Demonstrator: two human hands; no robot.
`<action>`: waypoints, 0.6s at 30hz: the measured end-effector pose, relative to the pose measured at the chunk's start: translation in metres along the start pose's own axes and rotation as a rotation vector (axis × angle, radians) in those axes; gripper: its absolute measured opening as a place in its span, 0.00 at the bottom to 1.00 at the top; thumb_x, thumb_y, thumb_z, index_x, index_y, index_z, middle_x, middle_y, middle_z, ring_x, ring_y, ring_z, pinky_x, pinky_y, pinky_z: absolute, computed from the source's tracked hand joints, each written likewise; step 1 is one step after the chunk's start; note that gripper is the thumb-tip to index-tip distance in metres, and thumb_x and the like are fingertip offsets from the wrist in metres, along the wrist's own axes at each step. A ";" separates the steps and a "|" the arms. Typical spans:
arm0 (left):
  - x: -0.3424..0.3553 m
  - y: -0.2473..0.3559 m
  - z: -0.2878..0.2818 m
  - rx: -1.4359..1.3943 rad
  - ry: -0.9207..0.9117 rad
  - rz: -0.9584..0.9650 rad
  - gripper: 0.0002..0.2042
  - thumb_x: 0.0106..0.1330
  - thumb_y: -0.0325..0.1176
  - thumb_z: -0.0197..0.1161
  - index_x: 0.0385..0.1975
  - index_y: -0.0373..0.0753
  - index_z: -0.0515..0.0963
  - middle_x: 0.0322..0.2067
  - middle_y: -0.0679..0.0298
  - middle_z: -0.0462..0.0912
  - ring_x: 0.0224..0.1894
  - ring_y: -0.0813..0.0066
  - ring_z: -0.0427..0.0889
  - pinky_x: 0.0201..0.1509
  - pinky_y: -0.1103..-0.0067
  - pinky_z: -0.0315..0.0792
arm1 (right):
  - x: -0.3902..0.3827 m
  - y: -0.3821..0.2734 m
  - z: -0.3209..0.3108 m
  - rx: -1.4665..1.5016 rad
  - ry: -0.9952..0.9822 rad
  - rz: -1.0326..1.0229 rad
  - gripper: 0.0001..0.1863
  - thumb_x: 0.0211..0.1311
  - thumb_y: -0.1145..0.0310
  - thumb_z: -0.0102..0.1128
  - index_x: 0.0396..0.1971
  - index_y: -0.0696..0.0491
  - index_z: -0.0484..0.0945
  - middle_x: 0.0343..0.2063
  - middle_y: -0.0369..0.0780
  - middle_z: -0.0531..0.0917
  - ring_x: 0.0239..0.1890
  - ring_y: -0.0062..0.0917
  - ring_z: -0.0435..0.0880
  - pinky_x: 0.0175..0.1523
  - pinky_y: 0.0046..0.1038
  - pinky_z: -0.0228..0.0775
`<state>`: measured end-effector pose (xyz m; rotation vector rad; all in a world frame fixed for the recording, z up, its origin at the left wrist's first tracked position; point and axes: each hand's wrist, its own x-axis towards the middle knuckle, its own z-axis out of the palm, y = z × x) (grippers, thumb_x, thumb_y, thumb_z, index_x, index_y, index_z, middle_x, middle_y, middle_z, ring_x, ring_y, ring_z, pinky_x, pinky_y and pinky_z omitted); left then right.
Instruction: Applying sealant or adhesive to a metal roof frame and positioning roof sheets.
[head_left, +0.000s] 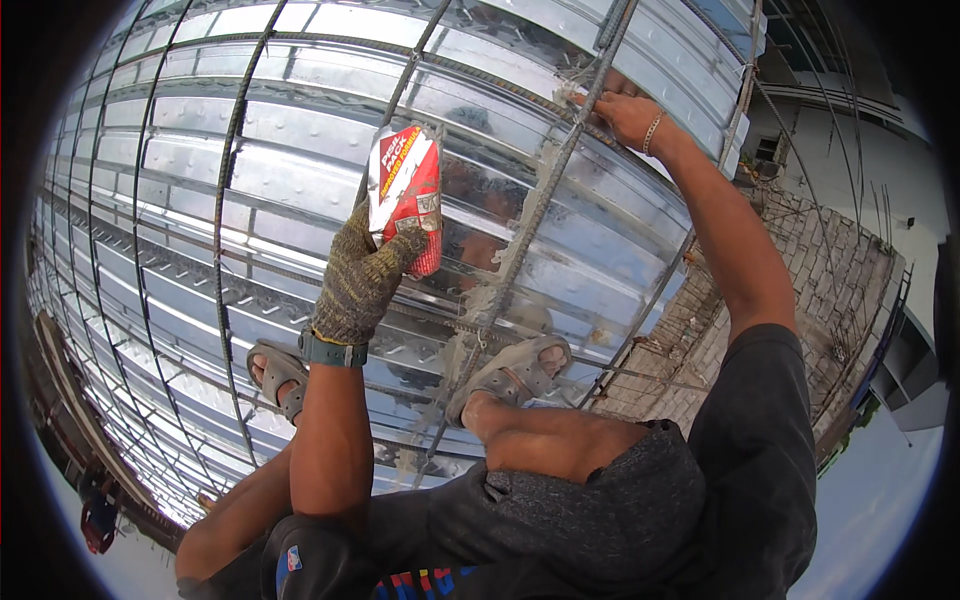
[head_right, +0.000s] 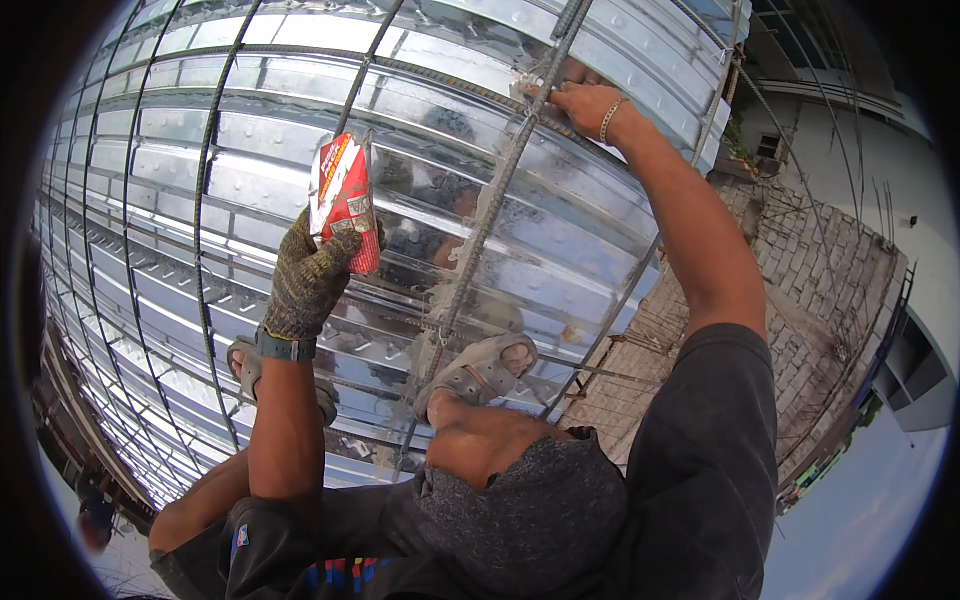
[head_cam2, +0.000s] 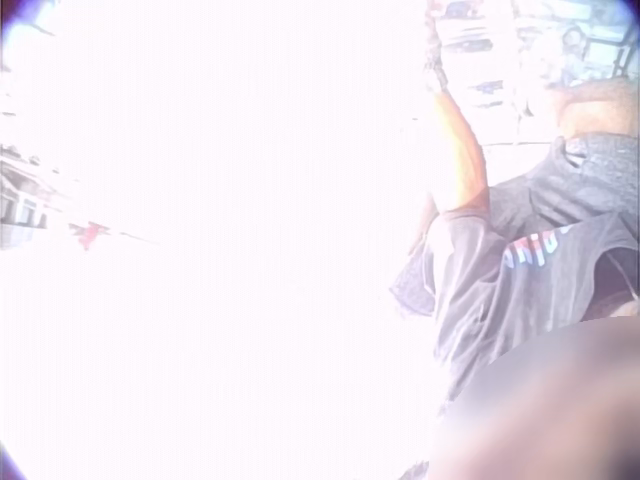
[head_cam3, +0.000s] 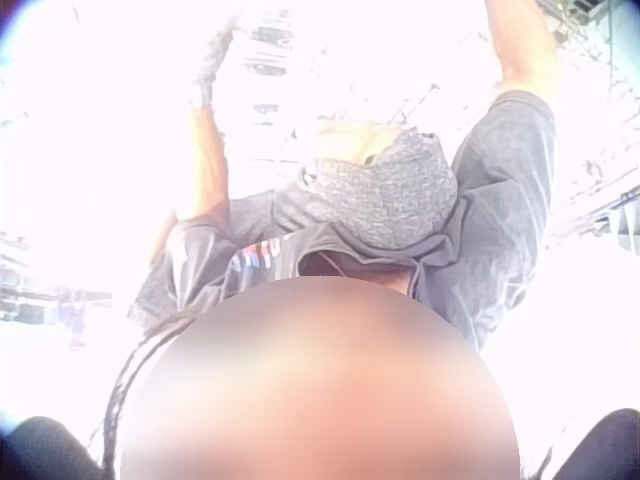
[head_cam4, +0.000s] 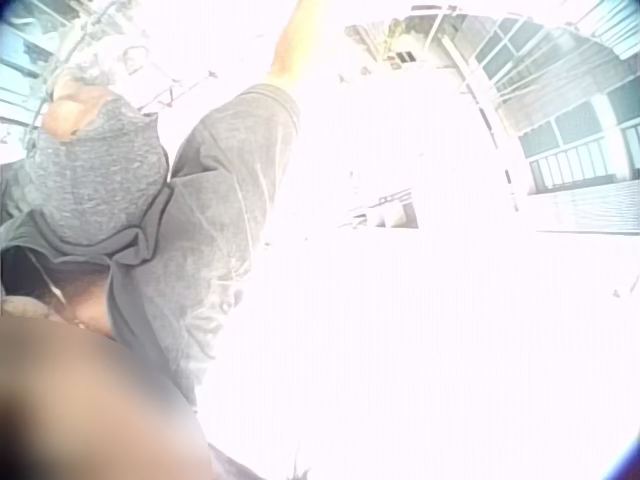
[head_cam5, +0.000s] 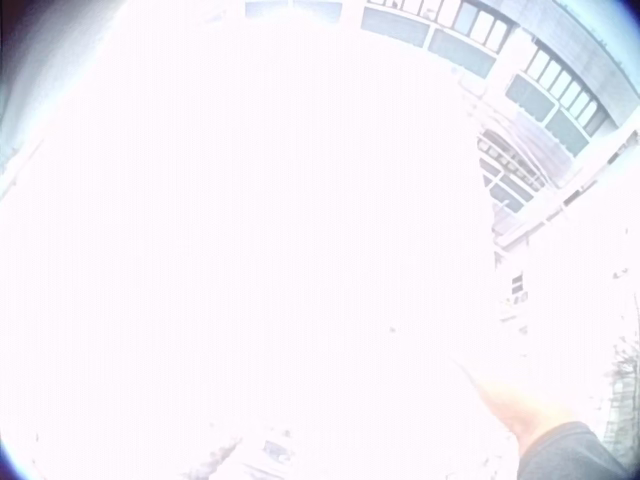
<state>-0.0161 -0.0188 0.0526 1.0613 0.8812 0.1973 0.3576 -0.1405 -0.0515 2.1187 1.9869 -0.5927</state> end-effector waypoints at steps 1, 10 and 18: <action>0.000 0.000 0.000 0.001 -0.001 0.000 0.22 0.57 0.33 0.62 0.50 0.31 0.67 0.37 0.62 0.78 0.37 0.79 0.76 0.39 0.82 0.71 | 0.001 0.001 0.000 0.000 0.001 0.001 0.18 0.58 0.69 0.44 0.49 0.41 0.68 0.32 0.42 0.75 0.33 0.37 0.78 0.37 0.36 0.71; -0.002 0.005 -0.014 -0.038 0.045 -0.010 0.22 0.57 0.34 0.61 0.50 0.31 0.68 0.38 0.61 0.78 0.38 0.78 0.76 0.41 0.81 0.71 | -0.042 0.016 -0.005 0.081 0.108 0.002 0.22 0.52 0.78 0.43 0.48 0.43 0.71 0.29 0.41 0.73 0.31 0.37 0.76 0.35 0.35 0.68; 0.005 -0.006 -0.006 -0.081 -0.017 0.001 0.21 0.57 0.32 0.61 0.49 0.32 0.68 0.37 0.62 0.78 0.36 0.79 0.76 0.39 0.81 0.71 | -0.042 -0.019 -0.044 0.269 0.224 -0.028 0.25 0.41 0.72 0.41 0.45 0.46 0.74 0.35 0.45 0.71 0.39 0.36 0.69 0.45 0.35 0.61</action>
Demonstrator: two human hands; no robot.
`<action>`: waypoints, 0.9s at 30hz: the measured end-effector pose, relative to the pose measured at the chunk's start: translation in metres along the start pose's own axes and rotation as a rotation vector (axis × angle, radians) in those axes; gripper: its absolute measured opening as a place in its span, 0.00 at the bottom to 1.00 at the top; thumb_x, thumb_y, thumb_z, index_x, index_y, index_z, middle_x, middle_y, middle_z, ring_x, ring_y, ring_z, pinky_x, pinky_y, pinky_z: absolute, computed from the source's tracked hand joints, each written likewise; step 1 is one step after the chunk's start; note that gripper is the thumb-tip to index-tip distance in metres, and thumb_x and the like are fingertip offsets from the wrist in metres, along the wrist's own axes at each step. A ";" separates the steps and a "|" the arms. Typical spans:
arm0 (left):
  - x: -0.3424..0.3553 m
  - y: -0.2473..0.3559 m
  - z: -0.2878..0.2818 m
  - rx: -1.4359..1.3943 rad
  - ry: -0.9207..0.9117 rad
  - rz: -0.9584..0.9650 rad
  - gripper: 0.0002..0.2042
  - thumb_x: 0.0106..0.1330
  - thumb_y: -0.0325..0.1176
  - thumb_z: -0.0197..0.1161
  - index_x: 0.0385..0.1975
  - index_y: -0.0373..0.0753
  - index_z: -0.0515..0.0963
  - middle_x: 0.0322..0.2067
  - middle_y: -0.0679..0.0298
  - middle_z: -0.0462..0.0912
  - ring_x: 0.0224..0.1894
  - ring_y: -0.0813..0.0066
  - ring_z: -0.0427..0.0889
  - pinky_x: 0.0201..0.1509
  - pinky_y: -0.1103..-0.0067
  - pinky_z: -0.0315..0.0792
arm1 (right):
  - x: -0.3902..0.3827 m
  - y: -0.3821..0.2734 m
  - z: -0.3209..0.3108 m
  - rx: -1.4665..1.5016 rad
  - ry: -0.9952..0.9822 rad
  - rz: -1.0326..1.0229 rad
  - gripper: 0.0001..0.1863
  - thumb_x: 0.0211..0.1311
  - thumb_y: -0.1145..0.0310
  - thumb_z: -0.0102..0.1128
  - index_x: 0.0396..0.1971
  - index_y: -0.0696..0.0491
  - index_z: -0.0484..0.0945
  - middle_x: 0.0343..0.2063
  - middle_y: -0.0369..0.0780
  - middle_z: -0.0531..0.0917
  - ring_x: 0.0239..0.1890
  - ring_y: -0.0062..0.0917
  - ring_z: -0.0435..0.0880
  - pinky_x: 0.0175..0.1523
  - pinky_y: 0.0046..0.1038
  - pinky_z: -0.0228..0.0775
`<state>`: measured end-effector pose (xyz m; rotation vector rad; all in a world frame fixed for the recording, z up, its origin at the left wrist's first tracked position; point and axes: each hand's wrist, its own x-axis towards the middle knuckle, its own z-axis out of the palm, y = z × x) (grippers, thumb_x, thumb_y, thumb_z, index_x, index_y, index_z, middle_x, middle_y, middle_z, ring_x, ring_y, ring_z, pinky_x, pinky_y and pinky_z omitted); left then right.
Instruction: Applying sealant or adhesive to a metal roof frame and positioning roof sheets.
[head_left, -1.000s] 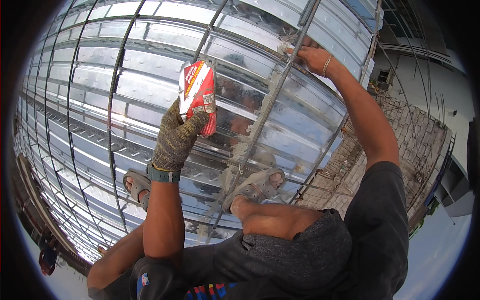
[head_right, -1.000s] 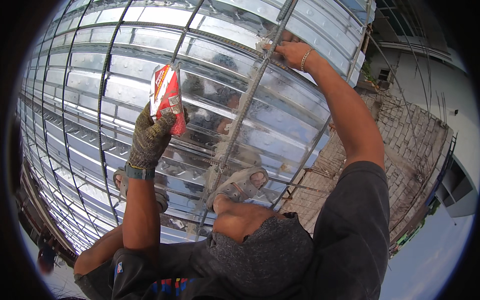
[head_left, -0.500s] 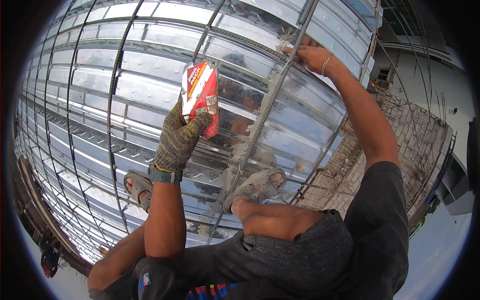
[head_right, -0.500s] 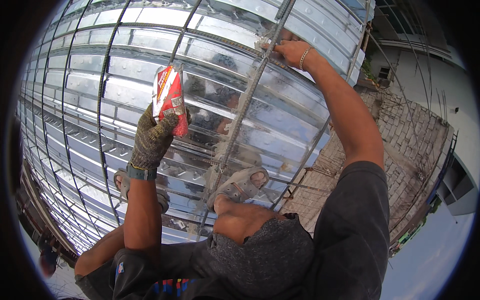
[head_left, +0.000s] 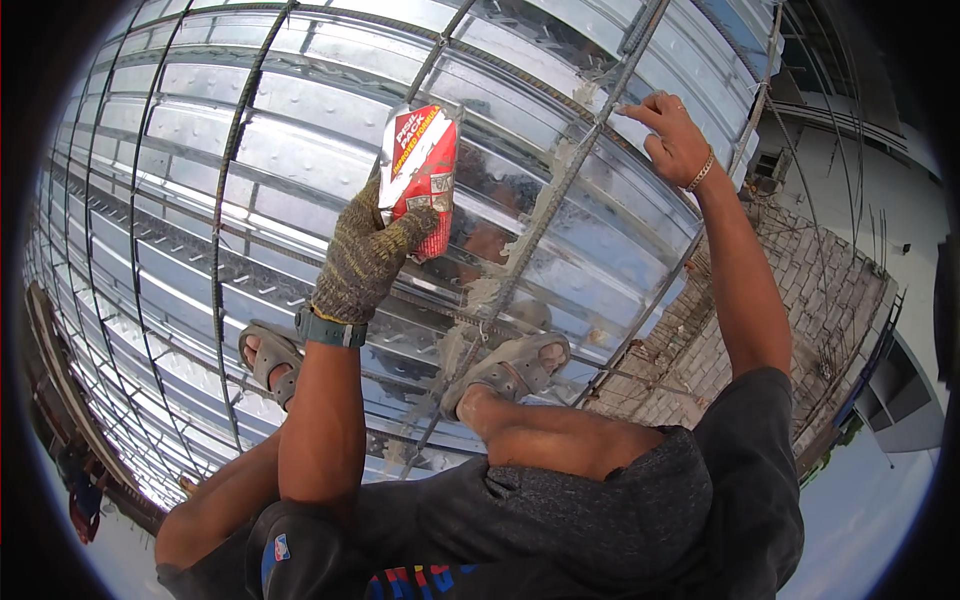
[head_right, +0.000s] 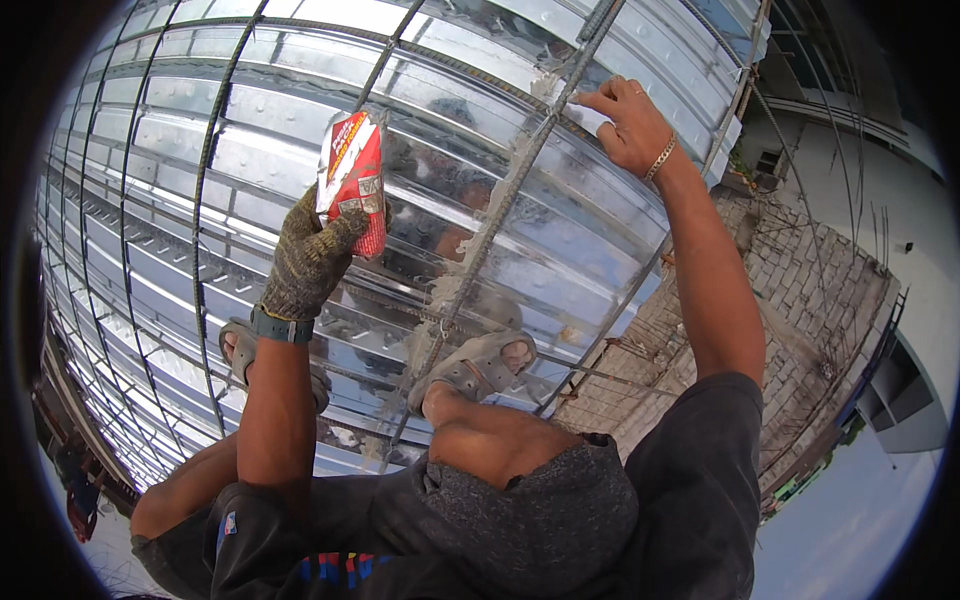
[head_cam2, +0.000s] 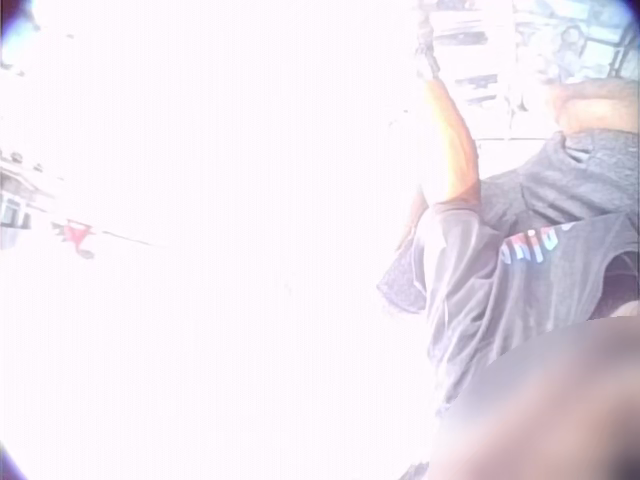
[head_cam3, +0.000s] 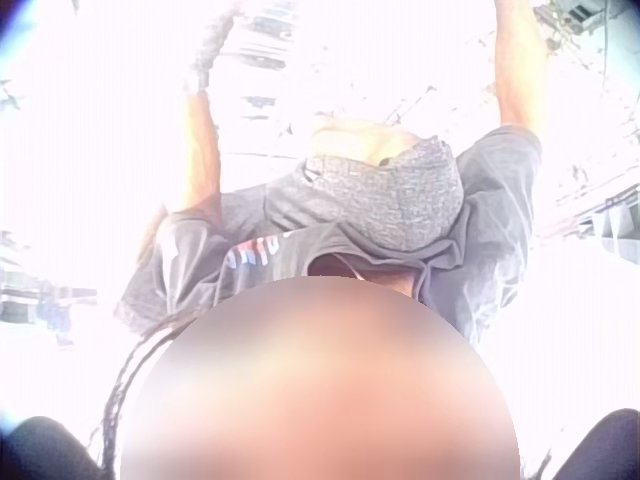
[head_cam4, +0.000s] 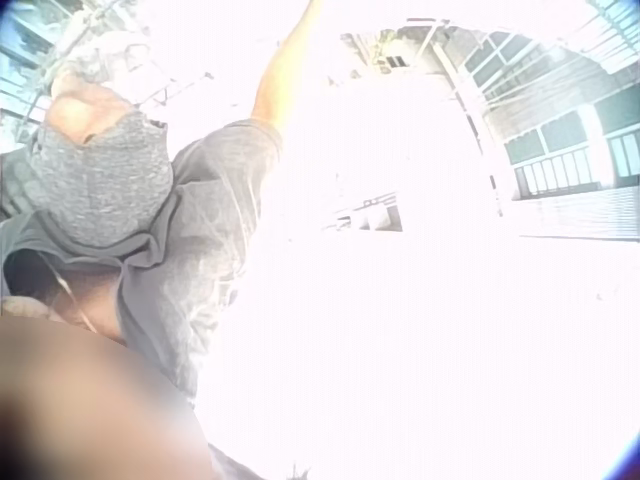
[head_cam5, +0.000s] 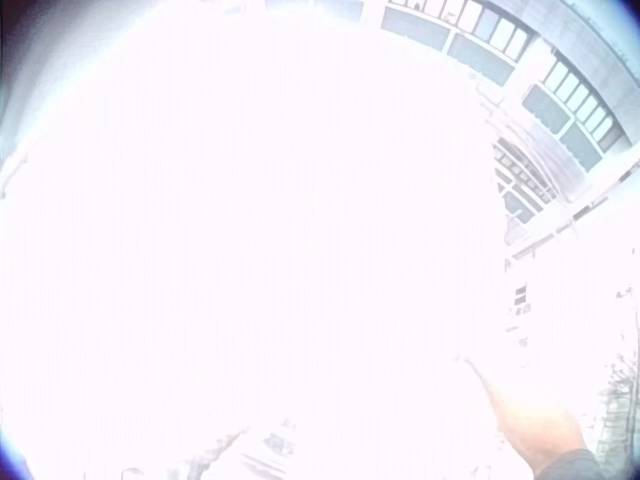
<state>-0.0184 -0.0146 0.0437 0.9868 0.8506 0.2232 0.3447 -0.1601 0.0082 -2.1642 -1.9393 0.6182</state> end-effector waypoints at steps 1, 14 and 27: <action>-0.001 0.000 -0.003 0.027 0.001 -0.021 0.21 0.56 0.32 0.62 0.49 0.32 0.68 0.37 0.62 0.78 0.36 0.79 0.76 0.38 0.81 0.72 | 0.012 -0.007 -0.003 -0.082 0.057 -0.068 0.27 0.39 0.71 0.40 0.45 0.47 0.75 0.39 0.47 0.71 0.43 0.36 0.67 0.50 0.36 0.57; -0.013 0.003 -0.016 0.007 0.061 0.017 0.21 0.56 0.33 0.62 0.49 0.33 0.69 0.35 0.65 0.79 0.34 0.83 0.74 0.37 0.83 0.70 | 0.084 -0.017 0.004 -0.590 -0.444 -0.191 0.32 0.36 0.66 0.46 0.51 0.47 0.70 0.53 0.47 0.66 0.58 0.38 0.60 0.56 0.41 0.50; -0.020 -0.002 -0.033 -0.081 0.127 0.023 0.22 0.56 0.32 0.62 0.50 0.33 0.68 0.36 0.64 0.79 0.35 0.81 0.76 0.38 0.82 0.71 | 0.079 -0.029 0.007 -0.752 -0.538 -0.141 0.33 0.35 0.63 0.51 0.52 0.46 0.69 0.52 0.45 0.66 0.57 0.38 0.61 0.57 0.49 0.47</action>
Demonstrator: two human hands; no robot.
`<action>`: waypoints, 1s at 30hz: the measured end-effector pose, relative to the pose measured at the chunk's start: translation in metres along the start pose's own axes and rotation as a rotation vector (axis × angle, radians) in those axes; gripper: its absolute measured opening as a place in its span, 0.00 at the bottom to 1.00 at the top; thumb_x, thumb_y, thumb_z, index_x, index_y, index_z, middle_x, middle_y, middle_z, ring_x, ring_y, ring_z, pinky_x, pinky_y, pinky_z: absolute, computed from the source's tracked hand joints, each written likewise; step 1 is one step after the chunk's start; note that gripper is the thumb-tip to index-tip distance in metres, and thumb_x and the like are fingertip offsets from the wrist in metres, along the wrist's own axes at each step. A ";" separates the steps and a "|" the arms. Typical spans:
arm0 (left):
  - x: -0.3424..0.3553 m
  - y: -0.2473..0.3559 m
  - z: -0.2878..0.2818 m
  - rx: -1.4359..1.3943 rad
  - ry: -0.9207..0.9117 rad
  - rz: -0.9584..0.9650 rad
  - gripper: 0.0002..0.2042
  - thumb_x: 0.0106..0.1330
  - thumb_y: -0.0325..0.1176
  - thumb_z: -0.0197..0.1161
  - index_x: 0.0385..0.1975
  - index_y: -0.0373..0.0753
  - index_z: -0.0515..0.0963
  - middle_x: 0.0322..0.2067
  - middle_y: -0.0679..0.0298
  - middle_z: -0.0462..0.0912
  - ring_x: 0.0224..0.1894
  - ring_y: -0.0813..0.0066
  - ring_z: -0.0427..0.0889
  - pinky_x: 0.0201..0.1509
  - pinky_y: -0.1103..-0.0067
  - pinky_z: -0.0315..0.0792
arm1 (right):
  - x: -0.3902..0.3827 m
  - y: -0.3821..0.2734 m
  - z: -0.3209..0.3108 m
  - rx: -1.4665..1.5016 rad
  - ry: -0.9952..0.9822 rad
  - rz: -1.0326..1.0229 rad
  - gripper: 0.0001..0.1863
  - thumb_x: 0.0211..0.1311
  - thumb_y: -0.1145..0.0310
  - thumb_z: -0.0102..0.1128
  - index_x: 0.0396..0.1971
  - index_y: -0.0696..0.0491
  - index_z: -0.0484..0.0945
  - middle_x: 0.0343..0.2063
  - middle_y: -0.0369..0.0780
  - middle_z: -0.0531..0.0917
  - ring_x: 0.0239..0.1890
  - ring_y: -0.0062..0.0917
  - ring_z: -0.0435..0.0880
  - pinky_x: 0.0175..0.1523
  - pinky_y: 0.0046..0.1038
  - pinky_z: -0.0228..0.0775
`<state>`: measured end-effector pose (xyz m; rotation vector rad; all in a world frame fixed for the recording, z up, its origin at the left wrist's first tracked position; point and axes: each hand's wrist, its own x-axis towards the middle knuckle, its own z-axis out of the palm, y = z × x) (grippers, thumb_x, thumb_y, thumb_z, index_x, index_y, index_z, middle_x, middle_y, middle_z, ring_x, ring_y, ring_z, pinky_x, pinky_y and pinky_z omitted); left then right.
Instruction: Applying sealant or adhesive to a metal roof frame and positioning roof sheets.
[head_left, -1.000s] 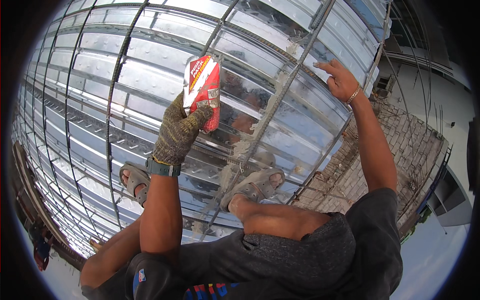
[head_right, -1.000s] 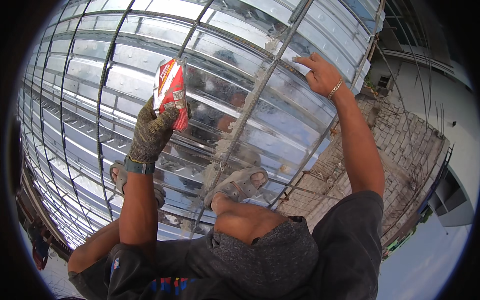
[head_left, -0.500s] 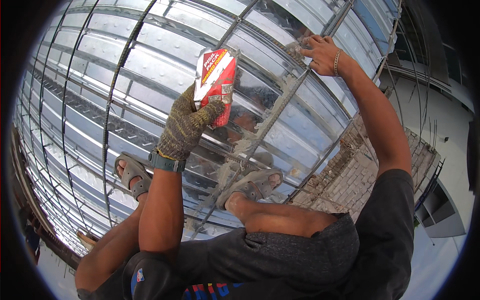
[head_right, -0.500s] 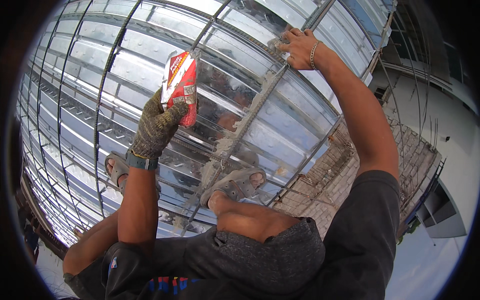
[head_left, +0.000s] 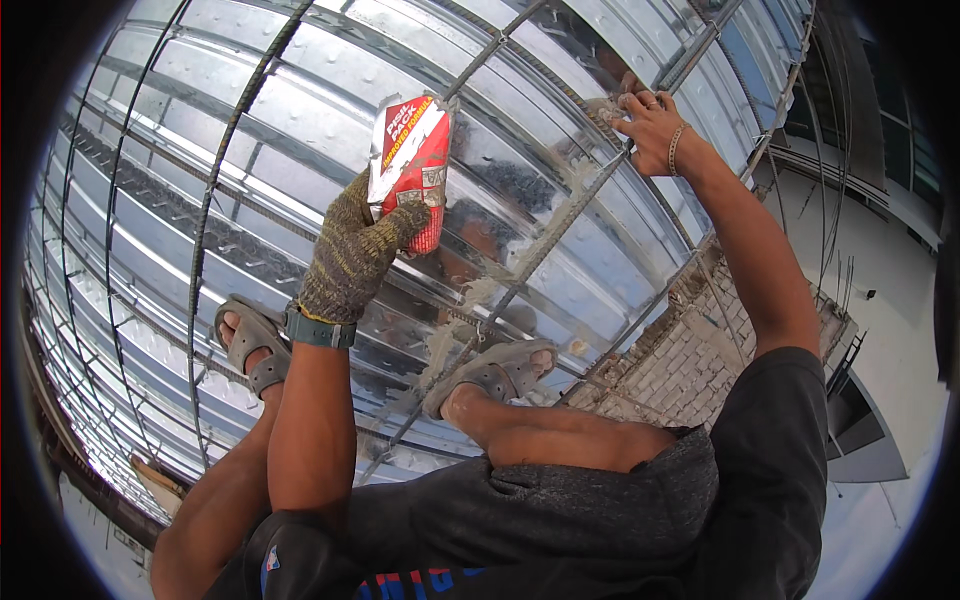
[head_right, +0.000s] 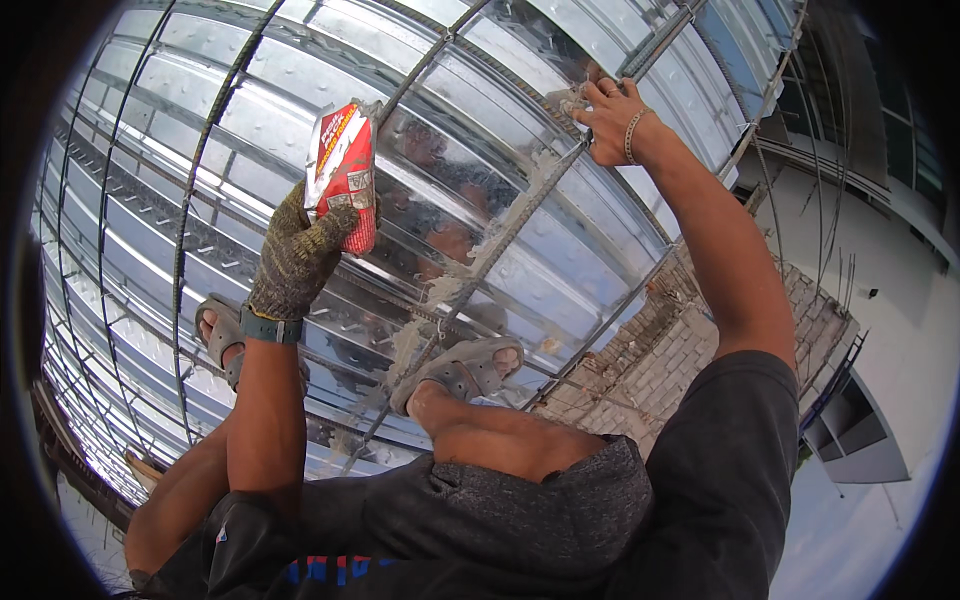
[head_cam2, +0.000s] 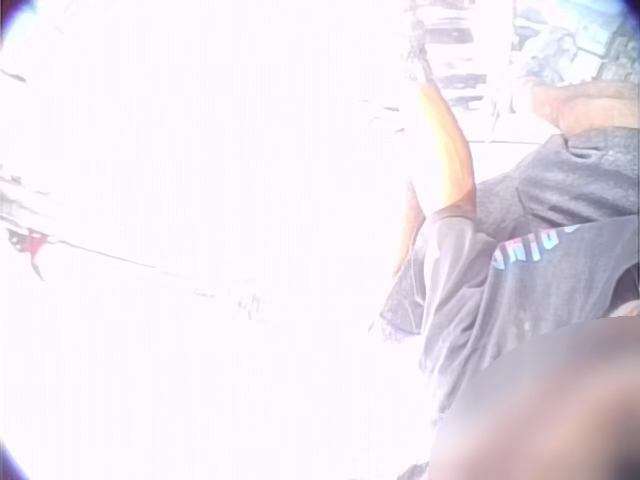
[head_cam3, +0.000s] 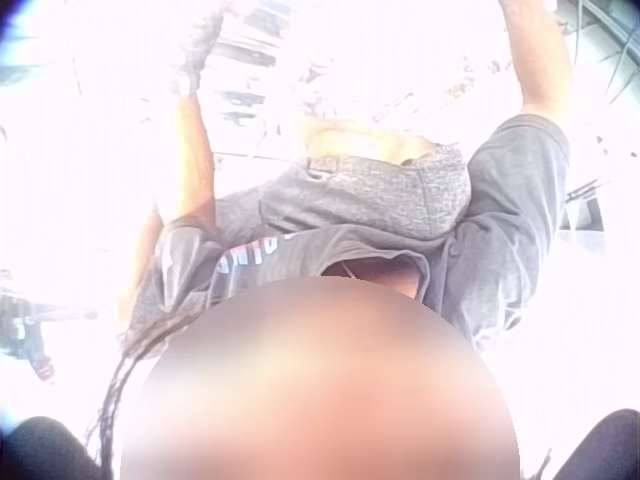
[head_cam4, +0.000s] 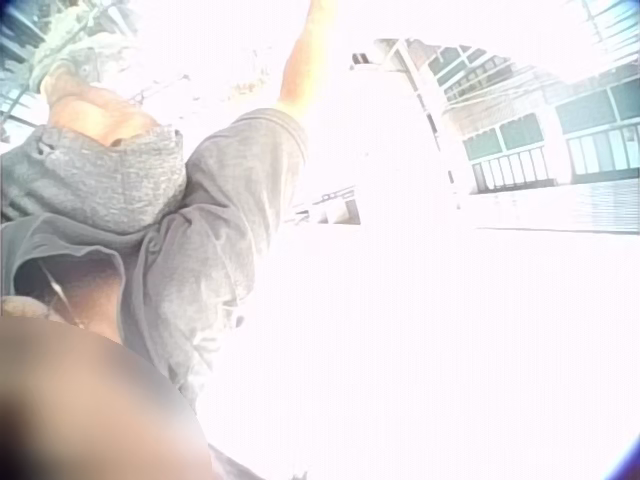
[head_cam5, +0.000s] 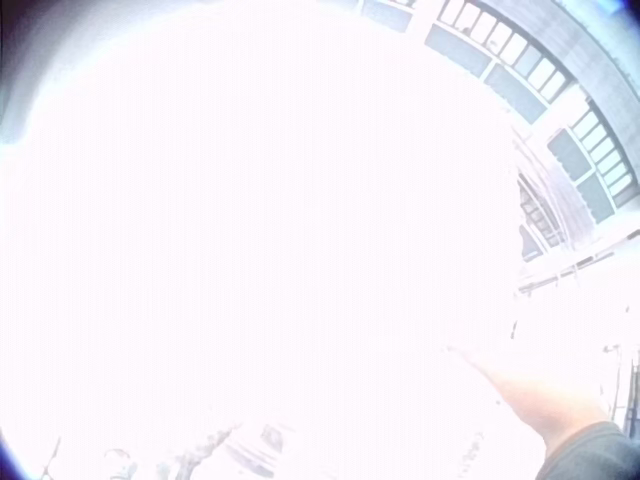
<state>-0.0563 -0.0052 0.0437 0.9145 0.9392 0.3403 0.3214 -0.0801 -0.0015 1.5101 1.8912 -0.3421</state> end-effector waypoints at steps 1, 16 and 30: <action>0.001 0.000 -0.001 -0.022 -0.004 -0.003 0.22 0.56 0.32 0.62 0.50 0.33 0.68 0.36 0.63 0.79 0.36 0.81 0.76 0.38 0.82 0.71 | 0.000 0.001 0.001 0.035 0.010 -0.005 0.31 0.35 0.63 0.51 0.49 0.47 0.72 0.52 0.45 0.66 0.57 0.38 0.61 0.58 0.49 0.46; 0.000 -0.004 -0.013 -0.008 -0.009 -0.106 0.26 0.54 0.32 0.64 0.51 0.30 0.64 0.41 0.59 0.76 0.41 0.74 0.76 0.46 0.79 0.70 | 0.002 0.005 -0.013 0.135 0.117 0.159 0.27 0.31 0.75 0.48 0.41 0.51 0.77 0.37 0.42 0.69 0.46 0.33 0.65 0.50 0.39 0.54; -0.003 0.000 -0.017 0.025 0.036 0.009 0.20 0.58 0.34 0.61 0.49 0.32 0.69 0.36 0.61 0.79 0.36 0.80 0.76 0.39 0.82 0.71 | 0.001 -0.011 -0.019 0.013 -0.029 0.191 0.27 0.29 0.68 0.56 0.41 0.52 0.76 0.49 0.45 0.65 0.56 0.39 0.60 0.56 0.51 0.48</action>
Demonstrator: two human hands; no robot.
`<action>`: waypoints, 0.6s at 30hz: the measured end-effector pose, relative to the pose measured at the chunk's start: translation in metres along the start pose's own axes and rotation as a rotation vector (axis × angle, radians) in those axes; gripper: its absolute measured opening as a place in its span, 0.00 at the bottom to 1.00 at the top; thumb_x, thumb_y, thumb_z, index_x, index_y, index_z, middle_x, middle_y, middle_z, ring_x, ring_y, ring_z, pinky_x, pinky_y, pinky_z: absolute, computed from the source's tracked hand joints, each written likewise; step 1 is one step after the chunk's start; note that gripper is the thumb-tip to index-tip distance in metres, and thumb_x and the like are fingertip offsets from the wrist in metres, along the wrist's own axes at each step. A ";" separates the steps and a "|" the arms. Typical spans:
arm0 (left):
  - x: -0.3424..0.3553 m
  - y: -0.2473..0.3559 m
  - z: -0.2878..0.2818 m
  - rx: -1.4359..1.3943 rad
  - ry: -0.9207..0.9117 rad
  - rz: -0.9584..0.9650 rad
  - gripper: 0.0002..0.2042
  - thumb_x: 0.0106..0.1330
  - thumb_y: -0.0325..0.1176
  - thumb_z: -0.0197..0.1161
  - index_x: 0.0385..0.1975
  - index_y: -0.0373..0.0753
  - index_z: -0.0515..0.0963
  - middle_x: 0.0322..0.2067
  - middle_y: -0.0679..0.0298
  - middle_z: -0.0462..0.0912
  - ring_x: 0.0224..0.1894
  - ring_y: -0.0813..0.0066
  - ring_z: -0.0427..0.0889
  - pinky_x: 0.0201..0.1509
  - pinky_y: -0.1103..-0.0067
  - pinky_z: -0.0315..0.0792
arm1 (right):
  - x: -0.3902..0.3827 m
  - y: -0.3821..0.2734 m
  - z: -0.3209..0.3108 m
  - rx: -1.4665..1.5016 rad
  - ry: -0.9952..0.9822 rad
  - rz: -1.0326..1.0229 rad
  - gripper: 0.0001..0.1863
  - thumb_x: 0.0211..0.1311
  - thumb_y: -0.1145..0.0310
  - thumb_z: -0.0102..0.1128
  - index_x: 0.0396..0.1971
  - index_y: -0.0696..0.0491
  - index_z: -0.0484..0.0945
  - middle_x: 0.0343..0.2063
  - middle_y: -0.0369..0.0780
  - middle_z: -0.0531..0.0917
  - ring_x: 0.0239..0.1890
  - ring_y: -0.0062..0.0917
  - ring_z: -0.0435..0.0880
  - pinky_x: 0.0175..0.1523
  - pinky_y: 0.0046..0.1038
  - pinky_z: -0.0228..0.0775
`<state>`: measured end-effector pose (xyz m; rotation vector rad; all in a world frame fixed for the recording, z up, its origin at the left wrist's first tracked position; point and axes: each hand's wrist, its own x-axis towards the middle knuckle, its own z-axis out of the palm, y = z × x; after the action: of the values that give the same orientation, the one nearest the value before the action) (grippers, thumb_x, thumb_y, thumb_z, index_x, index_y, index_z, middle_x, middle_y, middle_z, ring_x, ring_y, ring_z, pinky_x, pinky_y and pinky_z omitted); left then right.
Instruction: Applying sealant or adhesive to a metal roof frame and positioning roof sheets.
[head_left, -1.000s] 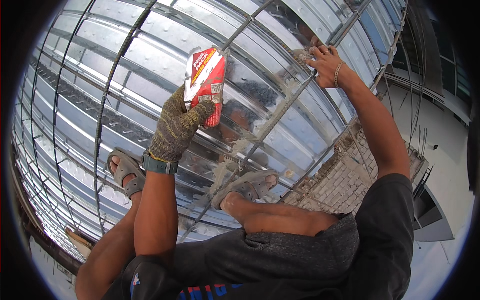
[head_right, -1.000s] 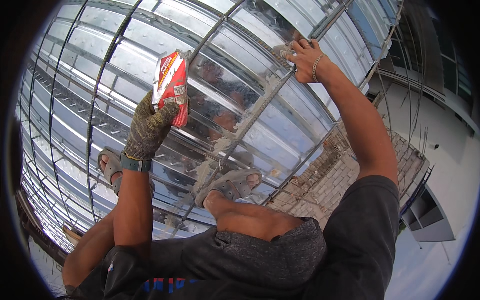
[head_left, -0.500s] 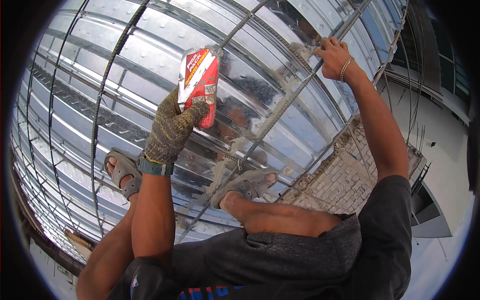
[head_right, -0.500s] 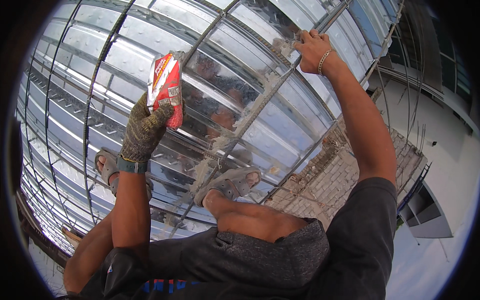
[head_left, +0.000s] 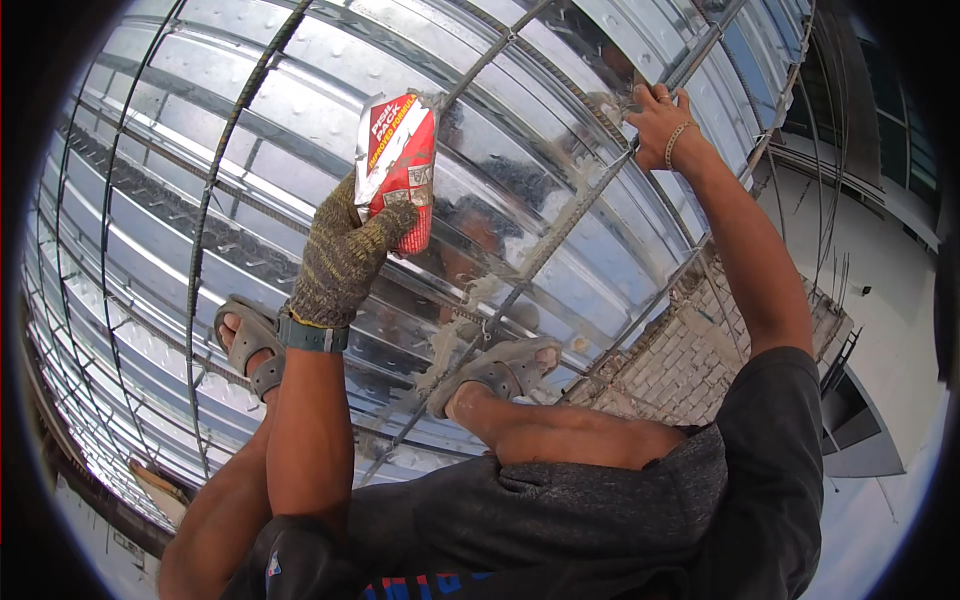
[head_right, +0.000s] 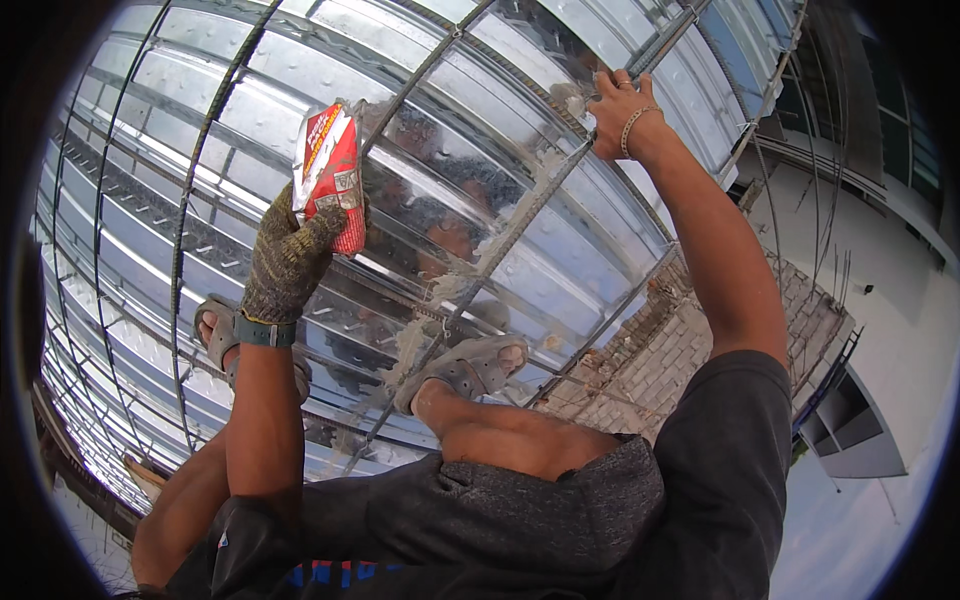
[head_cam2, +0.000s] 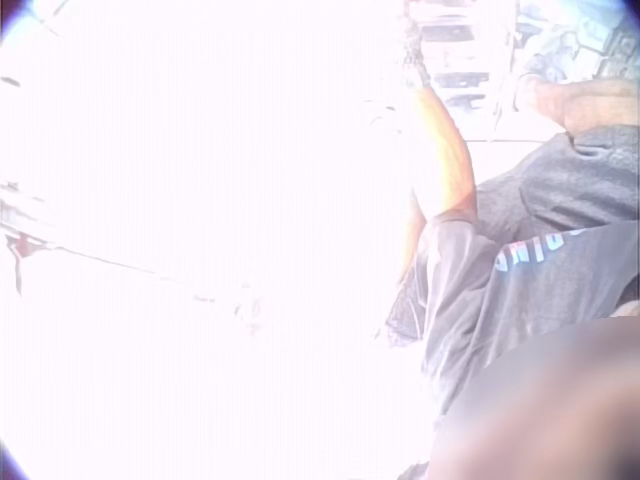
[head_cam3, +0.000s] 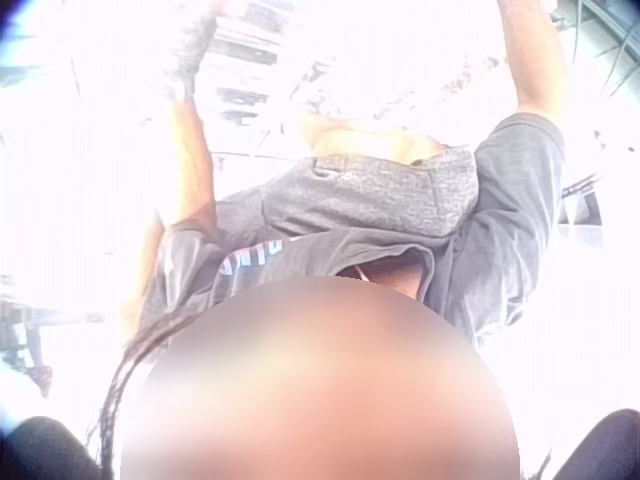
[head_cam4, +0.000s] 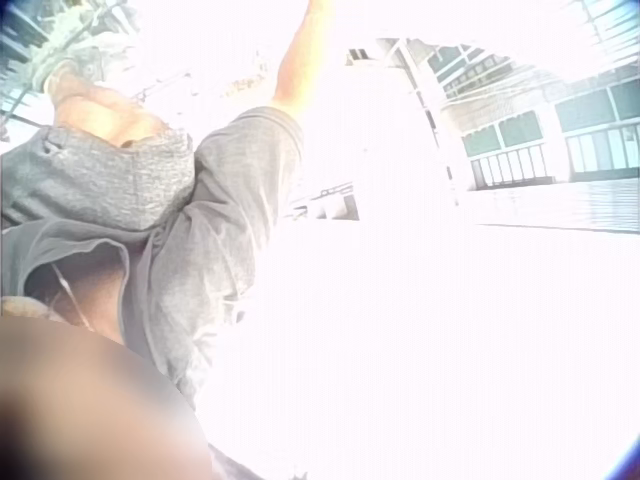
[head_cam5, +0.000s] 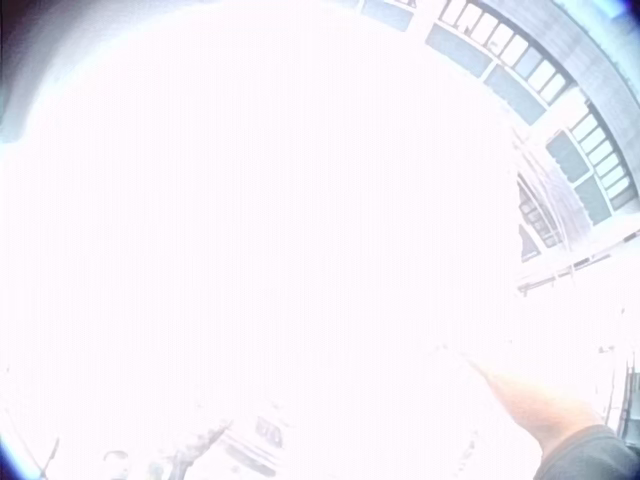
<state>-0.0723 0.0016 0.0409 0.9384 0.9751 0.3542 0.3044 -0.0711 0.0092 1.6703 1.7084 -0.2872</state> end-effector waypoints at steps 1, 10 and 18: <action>0.000 -0.001 -0.001 0.025 0.002 0.003 0.20 0.58 0.34 0.61 0.49 0.32 0.69 0.36 0.61 0.79 0.36 0.80 0.76 0.39 0.82 0.71 | 0.000 0.003 -0.003 -0.001 0.001 -0.002 0.27 0.29 0.68 0.56 0.41 0.52 0.76 0.49 0.45 0.65 0.56 0.39 0.60 0.56 0.51 0.48; -0.002 -0.003 0.004 -0.045 -0.017 -0.009 0.21 0.58 0.32 0.61 0.49 0.32 0.68 0.36 0.63 0.79 0.35 0.81 0.75 0.39 0.83 0.71 | -0.006 0.017 -0.006 -0.026 0.029 0.087 0.25 0.40 0.72 0.54 0.45 0.42 0.76 0.53 0.43 0.63 0.58 0.37 0.59 0.57 0.50 0.48; 0.000 0.004 0.011 -0.044 -0.037 -0.021 0.21 0.57 0.31 0.61 0.50 0.32 0.68 0.37 0.63 0.78 0.36 0.82 0.75 0.39 0.83 0.71 | 0.005 0.012 0.010 -0.116 0.031 0.071 0.25 0.43 0.74 0.54 0.45 0.37 0.76 0.52 0.39 0.64 0.57 0.37 0.60 0.57 0.48 0.47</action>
<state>-0.0630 -0.0023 0.0466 0.8917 0.9396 0.3384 0.3194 -0.0721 0.0025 1.6536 1.6517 -0.1263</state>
